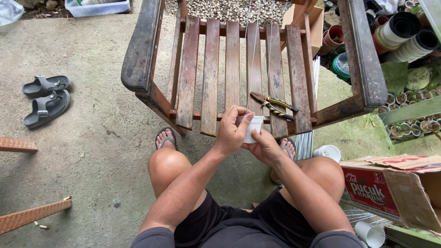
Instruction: The person uses pliers to bend and secure metal wires into a white plastic cup, then sets the cup aside. They continue to manipulate additional metal wires, bending and shaping them with pliers while seated on a wooden chair.
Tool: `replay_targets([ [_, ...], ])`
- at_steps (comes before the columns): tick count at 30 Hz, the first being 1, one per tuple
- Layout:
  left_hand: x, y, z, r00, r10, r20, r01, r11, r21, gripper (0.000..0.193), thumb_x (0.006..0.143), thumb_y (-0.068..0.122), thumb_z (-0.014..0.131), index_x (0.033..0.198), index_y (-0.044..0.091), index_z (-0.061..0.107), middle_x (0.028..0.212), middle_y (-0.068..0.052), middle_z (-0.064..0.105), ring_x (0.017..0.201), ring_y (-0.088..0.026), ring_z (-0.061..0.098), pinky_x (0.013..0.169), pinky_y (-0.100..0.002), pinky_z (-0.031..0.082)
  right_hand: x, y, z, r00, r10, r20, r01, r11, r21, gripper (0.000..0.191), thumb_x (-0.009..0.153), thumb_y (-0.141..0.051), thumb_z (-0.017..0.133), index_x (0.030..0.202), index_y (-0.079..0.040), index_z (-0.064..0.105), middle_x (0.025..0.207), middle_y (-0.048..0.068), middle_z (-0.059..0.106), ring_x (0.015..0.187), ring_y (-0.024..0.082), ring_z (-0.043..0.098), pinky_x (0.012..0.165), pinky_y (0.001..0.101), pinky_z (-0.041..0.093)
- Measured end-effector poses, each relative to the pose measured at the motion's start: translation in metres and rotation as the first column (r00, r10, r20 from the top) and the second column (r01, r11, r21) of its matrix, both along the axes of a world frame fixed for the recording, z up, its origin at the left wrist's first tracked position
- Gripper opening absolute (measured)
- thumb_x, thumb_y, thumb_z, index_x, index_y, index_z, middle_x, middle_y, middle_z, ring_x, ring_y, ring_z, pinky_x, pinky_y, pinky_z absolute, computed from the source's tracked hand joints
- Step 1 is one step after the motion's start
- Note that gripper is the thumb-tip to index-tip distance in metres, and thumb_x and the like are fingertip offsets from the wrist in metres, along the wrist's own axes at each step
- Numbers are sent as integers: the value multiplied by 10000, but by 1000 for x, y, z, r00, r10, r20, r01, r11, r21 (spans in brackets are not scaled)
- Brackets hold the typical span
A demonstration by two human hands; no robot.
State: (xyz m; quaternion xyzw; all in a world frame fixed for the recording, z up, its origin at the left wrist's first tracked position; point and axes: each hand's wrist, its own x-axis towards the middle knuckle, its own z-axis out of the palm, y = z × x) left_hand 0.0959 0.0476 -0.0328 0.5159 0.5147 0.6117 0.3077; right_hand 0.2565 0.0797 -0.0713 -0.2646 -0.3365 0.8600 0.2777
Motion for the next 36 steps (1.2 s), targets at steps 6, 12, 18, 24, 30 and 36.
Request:
replay_targets([
  [6, -7, -5, 12, 996, -52, 77, 48, 998, 47, 169, 1048, 197, 647, 1023, 31, 625, 961, -59, 611, 876, -154, 616, 781, -302, 512, -12, -1, 9, 998, -53, -32, 56, 994, 90, 759, 906, -355, 810, 1457, 12, 439, 1384, 104, 580, 1268, 222, 591, 1076, 431, 499],
  [12, -17, -6, 9, 998, -55, 2, 55, 993, 102, 171, 1053, 224, 640, 1046, 54, 621, 942, -51, 616, 859, -155, 621, 970, -403, 453, -17, 2, 12, 993, -121, 16, 112, 959, 260, 829, 847, -342, 844, 1471, -30, 398, 1369, 97, 572, 1257, 213, 583, 1051, 409, 495],
  [18, -22, -4, -1, 995, -95, -19, 97, 981, 169, 173, 1083, 271, 599, 1067, 99, 605, 938, -32, 640, 868, -154, 664, 1319, -576, 261, -15, -1, 7, 988, -151, 30, 136, 949, 284, 810, 868, -301, 834, 1484, -16, 391, 1357, 99, 571, 1252, 199, 577, 1051, 385, 493],
  [24, -18, -3, -3, 995, -100, 12, 98, 986, 134, 181, 1077, 272, 598, 1072, 91, 605, 938, -30, 648, 823, -136, 660, 1309, -559, 270, -12, -2, 5, 987, -157, 40, 142, 956, 255, 772, 887, -267, 817, 1487, -18, 399, 1319, 91, 583, 1200, 187, 589, 1001, 362, 498],
  [30, -11, -3, -5, 992, -104, 70, 97, 990, 105, 180, 1091, 240, 610, 1080, 60, 617, 949, -43, 605, 820, -114, 608, 1101, -431, 403, -4, -3, 3, 980, -176, 94, 151, 962, 225, 703, 901, -276, 795, 1443, -24, 425, 1305, 86, 591, 1182, 182, 604, 981, 362, 519],
  [36, 1, 0, -22, 934, -135, 331, 150, 988, -21, 224, 1079, 277, 605, 1121, 57, 620, 926, -7, 620, 819, -67, 571, 715, -229, 501, 4, -5, -5, 958, -198, 210, 142, 957, 255, 693, 906, -396, 748, 1399, -17, 442, 1279, 106, 600, 1142, 192, 638, 952, 382, 567],
])
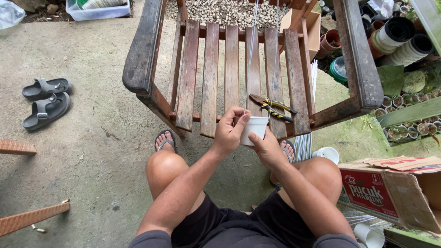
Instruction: The person uses pliers to bend and secure metal wires into a white plastic cup, then sets the cup aside. They continue to manipulate additional metal wires, bending and shaping them with pliers while seated on a wooden chair.
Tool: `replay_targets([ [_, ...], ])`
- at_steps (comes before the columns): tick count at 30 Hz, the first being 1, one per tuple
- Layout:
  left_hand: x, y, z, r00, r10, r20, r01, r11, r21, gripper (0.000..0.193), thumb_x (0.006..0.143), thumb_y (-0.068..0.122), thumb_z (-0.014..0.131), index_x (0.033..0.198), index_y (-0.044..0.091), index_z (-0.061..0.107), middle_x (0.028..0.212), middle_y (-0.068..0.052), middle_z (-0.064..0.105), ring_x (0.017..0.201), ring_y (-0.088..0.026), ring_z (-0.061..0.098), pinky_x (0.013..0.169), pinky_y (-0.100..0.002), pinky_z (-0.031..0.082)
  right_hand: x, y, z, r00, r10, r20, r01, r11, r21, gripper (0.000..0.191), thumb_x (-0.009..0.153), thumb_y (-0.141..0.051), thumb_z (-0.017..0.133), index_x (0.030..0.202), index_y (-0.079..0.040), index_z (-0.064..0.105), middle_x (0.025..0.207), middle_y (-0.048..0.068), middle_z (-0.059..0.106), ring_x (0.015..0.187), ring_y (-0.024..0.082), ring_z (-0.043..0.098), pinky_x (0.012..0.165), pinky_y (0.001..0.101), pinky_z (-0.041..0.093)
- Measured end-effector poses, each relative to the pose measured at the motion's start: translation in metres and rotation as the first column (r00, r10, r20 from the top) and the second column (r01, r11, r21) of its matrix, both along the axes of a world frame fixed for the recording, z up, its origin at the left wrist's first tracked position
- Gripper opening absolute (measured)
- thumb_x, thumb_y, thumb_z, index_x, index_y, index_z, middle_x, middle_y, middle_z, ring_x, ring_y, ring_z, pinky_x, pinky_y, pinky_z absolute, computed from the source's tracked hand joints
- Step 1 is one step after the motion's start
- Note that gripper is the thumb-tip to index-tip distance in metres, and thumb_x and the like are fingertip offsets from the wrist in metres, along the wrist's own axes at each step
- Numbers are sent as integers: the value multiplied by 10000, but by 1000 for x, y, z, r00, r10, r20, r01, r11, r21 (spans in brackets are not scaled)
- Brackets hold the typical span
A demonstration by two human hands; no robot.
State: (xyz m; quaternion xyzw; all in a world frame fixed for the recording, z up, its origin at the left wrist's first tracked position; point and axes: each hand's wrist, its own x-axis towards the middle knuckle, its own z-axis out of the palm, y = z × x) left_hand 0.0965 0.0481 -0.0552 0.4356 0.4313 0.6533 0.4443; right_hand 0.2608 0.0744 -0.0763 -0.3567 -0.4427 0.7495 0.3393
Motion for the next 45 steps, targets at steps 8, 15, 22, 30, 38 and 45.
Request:
replay_targets([
  [8, 10, -10, -22, 971, 120, -206, -127, 992, -20, 278, 1131, 297, 537, 1168, 52, 662, 1153, -55, 583, 1062, -105, 592, 949, -260, 516, 13, -20, 14, 905, -158, 396, 12, 938, 347, 776, 995, -440, 668, 1500, 45, 336, 1311, 156, 584, 1194, 211, 595, 1004, 338, 497],
  [15, 24, -21, -53, 979, 17, 204, 59, 930, -362, 522, 1063, 394, 526, 1394, -7, 556, 1276, -145, 660, 1121, -179, 655, 944, -312, 549, 24, -35, 14, 746, -361, 559, -144, 733, 665, 1068, 931, -374, 809, 1589, 98, 114, 1409, 241, 490, 1293, 315, 549, 1088, 409, 455],
  [22, 14, -10, -51, 959, -66, 277, 190, 872, -451, 857, 883, 366, 771, 1521, 4, 329, 1322, -154, 608, 1187, -207, 634, 959, -341, 565, 3, -51, 10, 815, -382, 436, -76, 676, 733, 973, 907, -154, 831, 1605, 37, 181, 1461, 241, 396, 1364, 312, 523, 1150, 408, 474],
  [30, 9, -2, -41, 940, -64, 336, 180, 928, -327, 871, 803, 234, 870, 1466, -37, 374, 1292, -162, 612, 1184, -237, 634, 962, -363, 577, -1, -25, 1, 944, -207, 258, 23, 819, 574, 1000, 890, -90, 814, 1625, 13, 146, 1571, 202, 417, 1441, 283, 491, 1214, 414, 404],
  [38, -3, -1, -22, 942, -200, 271, 280, 912, -299, 1139, 759, 312, 862, 1588, 28, 134, 1353, -181, 527, 1238, -252, 616, 998, -392, 591, -3, -28, 14, 939, -243, 242, 2, 709, 705, 1039, 881, -121, 841, 1627, -8, 126, 1585, 220, 393, 1481, 312, 466, 1254, 444, 388],
  [45, -24, -13, -9, 885, -381, 266, 397, 918, -7, 1160, 758, 259, 872, 1661, -7, 193, 1541, -177, 451, 1447, -294, 471, 1245, -435, 363, 13, -18, 48, 977, -110, 185, -65, 666, 743, 1104, 845, -228, 838, 1666, -54, 120, 1687, 210, 309, 1596, 332, 332, 1345, 478, 247],
])
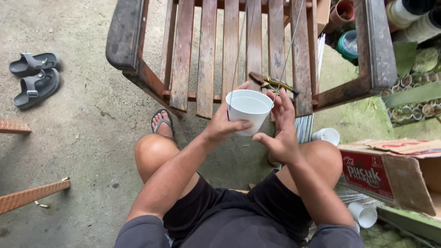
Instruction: The person uses pliers to bend and secure metal wires into a white plastic cup, then sets the cup aside. They continue to manipulate additional metal wires, bending and shaping them with pliers while seated on a wooden chair.
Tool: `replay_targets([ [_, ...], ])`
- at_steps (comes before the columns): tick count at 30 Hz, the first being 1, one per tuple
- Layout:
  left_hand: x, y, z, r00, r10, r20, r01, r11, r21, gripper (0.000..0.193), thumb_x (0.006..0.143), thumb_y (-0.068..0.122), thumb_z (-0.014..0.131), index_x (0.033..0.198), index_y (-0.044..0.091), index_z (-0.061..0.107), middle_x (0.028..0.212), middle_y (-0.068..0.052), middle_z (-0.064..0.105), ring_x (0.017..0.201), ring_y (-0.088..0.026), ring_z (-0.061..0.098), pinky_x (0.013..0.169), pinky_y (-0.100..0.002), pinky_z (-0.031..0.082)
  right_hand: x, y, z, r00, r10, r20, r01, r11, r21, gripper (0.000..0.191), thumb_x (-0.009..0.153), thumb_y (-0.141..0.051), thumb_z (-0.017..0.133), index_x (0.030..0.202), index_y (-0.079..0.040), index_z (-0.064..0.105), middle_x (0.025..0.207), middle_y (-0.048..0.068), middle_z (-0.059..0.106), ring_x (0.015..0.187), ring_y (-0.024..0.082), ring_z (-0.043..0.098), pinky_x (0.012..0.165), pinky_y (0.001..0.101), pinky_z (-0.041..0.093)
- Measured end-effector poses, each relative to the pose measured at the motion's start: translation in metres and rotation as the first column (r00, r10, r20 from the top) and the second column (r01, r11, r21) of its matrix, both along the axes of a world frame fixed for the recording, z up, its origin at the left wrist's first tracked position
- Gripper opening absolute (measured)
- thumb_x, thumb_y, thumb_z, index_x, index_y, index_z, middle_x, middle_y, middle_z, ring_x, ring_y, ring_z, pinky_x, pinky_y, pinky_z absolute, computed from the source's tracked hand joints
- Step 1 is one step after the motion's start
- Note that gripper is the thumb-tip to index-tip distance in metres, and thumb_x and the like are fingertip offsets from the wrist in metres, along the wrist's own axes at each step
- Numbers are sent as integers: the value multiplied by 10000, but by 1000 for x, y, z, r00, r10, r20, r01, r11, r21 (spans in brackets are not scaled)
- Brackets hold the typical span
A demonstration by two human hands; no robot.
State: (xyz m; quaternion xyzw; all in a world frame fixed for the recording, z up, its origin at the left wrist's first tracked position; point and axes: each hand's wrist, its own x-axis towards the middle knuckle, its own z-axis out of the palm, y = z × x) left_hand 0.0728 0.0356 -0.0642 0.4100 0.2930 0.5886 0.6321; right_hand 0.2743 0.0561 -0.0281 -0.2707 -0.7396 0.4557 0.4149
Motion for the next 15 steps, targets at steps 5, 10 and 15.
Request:
replay_targets([
  [5, -11, 2, 13, 995, 24, -98, -5, 982, 188, 1091, 762, 135, 834, 1661, 23, 225, 1628, -117, 428, 1504, -249, 446, 1282, -397, 336, 2, 14, 30, 988, 93, 124, -105, 990, 95, 913, 863, -191, 873, 1601, -88, 345, 1676, 176, 343, 1565, 313, 406, 1293, 438, 433],
  [10, -17, 2, 12, 1000, 10, -16, -9, 999, 36, 989, 760, 114, 888, 1569, 9, 329, 1447, -120, 553, 1375, -217, 556, 1183, -386, 471, -13, 16, 38, 987, -76, 142, 35, 961, 274, 873, 803, -209, 910, 1528, -72, 444, 1594, 178, 418, 1514, 316, 453, 1250, 423, 447],
  [15, -13, 4, -4, 983, 98, -157, -95, 995, 21, 1024, 664, 198, 993, 1476, 9, 399, 1367, -110, 618, 1296, -198, 615, 1098, -375, 556, -24, 10, 31, 969, -189, 160, 113, 912, 395, 866, 816, -209, 921, 1526, -65, 447, 1560, 189, 454, 1466, 334, 481, 1234, 436, 446],
])
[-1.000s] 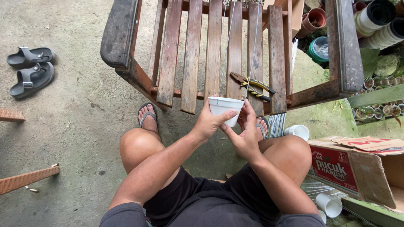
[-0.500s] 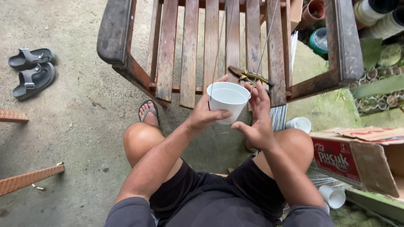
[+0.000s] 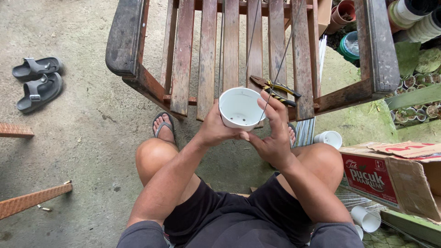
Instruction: The person uses pliers to bend and secure metal wires into a white plastic cup, then sets the cup aside. They continue to manipulate additional metal wires, bending and shaping them with pliers while seated on a wooden chair.
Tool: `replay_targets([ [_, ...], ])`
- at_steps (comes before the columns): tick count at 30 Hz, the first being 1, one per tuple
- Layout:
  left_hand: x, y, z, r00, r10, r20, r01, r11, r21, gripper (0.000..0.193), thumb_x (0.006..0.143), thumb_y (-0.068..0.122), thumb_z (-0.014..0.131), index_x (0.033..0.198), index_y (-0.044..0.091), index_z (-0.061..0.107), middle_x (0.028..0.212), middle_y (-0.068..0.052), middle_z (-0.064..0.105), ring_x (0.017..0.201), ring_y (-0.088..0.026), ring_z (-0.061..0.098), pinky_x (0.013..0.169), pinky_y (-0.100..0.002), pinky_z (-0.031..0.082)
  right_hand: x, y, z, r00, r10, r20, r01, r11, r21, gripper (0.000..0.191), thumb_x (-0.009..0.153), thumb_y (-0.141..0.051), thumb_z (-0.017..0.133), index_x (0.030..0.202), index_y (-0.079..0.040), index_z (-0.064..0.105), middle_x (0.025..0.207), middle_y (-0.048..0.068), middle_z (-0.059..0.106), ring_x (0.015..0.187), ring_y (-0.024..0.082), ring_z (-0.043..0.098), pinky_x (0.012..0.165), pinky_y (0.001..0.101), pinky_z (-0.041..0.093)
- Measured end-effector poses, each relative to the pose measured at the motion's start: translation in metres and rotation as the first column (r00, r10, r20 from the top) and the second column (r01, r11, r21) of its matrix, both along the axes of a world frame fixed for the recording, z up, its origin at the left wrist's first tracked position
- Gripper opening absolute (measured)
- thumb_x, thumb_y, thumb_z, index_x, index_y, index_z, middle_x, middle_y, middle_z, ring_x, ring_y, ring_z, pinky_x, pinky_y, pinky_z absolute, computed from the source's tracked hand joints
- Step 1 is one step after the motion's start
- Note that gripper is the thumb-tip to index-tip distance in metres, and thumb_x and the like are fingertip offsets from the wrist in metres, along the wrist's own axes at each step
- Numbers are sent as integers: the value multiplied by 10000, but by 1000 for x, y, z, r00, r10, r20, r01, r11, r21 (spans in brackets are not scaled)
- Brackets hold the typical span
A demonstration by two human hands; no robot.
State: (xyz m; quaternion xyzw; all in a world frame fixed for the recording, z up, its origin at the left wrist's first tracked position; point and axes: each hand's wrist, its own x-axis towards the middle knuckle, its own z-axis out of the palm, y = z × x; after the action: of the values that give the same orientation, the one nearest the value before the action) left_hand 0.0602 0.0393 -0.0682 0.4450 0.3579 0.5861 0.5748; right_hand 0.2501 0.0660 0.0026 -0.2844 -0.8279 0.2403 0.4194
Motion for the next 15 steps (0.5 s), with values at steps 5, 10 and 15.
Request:
replay_targets([
  [5, -4, 7, 2, 998, 62, 11, -62, 998, -34, 1042, 620, 259, 1020, 1440, 26, 420, 1335, -90, 635, 1255, -179, 630, 1069, -361, 560, 5, 11, 7, 991, 134, 15, -134, 991, -23, 919, 796, -242, 923, 1532, -42, 410, 1557, 216, 418, 1461, 358, 467, 1212, 457, 439],
  [10, -16, 14, 1, 999, 0, -54, 2, 999, 46, 995, 601, 324, 1032, 1407, 12, 538, 1277, -81, 703, 1227, -189, 685, 1097, -377, 586, 52, 92, 9, 884, 454, 113, -396, 854, -338, 969, 848, -248, 853, 1619, -28, 309, 1601, 215, 479, 1518, 321, 472, 1288, 473, 407],
  [15, -15, 20, -7, 999, 17, -45, -15, 998, 53, 1103, 597, 390, 1032, 1473, 8, 483, 1341, -88, 670, 1278, -192, 653, 1125, -382, 551, 46, 155, -41, 730, -13, 683, 250, 936, -249, 801, 831, -380, 842, 1460, -24, 498, 1376, 244, 565, 1283, 408, 546, 1042, 457, 473],
])
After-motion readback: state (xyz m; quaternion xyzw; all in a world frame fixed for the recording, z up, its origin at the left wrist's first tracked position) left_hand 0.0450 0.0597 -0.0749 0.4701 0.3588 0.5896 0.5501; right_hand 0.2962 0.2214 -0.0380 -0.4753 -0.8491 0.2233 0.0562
